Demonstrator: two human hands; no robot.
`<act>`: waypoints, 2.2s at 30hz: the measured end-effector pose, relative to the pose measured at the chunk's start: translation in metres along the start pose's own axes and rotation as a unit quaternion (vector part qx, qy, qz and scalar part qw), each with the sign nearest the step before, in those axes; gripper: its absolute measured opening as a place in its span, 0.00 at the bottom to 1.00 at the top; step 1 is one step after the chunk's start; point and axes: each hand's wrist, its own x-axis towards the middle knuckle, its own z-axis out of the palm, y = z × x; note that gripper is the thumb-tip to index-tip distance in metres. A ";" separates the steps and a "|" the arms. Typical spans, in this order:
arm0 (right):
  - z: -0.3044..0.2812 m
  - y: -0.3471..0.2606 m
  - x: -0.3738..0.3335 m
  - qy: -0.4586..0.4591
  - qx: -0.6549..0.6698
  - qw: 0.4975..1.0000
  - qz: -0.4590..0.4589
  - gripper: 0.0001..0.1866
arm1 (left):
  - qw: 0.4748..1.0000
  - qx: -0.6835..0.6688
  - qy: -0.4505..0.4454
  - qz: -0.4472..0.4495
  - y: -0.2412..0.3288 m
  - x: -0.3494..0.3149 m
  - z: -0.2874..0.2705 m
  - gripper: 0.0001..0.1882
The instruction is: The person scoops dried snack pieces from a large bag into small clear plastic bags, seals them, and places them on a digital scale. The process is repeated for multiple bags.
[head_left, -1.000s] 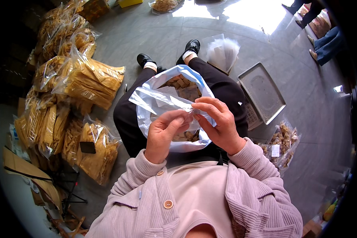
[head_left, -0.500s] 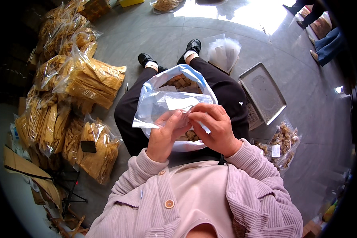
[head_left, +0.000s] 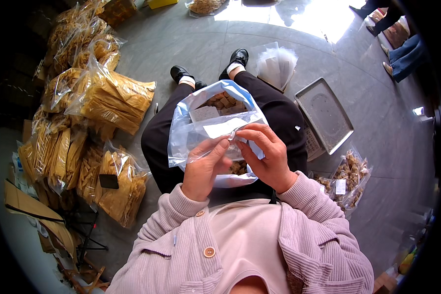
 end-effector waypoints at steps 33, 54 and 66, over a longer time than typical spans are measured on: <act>0.003 -0.022 0.002 -0.036 -0.087 0.995 -0.024 0.09 | 0.876 0.409 -0.022 0.256 -0.006 -0.014 0.000 0.12; -0.001 -0.040 0.011 -0.024 -0.111 0.991 -0.071 0.12 | 0.899 0.317 -0.005 0.302 -0.015 -0.011 -0.008 0.13; 0.003 -0.034 0.012 -0.047 -0.182 0.979 -0.084 0.09 | 0.908 0.303 0.002 0.290 -0.015 -0.007 -0.002 0.14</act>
